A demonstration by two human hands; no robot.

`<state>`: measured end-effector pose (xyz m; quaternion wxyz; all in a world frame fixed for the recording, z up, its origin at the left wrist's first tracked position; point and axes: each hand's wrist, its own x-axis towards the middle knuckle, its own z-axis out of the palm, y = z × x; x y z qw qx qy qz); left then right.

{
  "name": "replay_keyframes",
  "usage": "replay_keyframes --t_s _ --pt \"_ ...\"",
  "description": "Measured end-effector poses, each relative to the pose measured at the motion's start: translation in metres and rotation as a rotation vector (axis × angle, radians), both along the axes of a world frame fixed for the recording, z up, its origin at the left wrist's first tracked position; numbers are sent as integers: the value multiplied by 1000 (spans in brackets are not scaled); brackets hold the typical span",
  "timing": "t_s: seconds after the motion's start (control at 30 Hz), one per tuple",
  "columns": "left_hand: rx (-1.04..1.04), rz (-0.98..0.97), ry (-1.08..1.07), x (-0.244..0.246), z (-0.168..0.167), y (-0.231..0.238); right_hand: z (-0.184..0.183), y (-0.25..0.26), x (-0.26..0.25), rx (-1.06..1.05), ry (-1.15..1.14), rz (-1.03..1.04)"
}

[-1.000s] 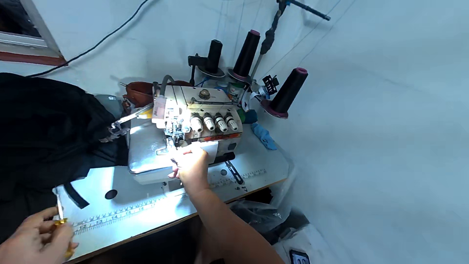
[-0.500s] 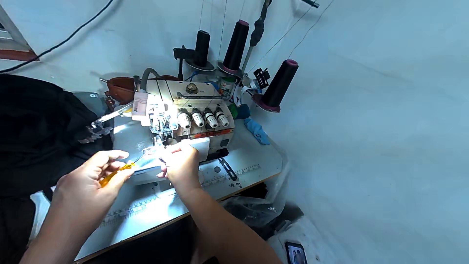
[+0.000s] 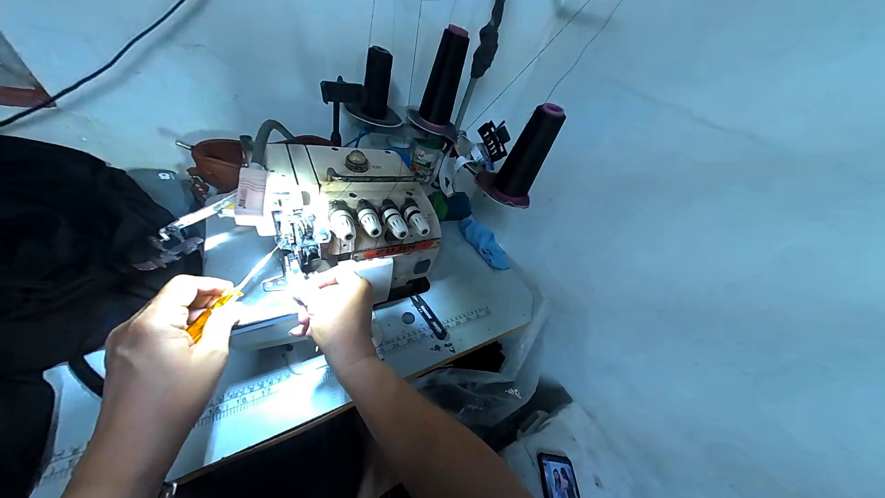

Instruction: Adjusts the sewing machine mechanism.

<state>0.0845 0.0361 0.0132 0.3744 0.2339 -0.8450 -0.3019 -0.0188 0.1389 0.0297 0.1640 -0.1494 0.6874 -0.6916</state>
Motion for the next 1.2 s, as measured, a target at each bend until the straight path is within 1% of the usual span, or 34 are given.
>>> replay_keyframes --t_s 0.53,0.7,1.2 --pt "29 -9 9 -3 1 -2 2 0 0 2 -42 9" --pt "18 -17 11 -3 2 -2 1 0 0 -4 -4 1" --pt "17 0 3 -4 5 1 0 -1 1 -6 2 -8"
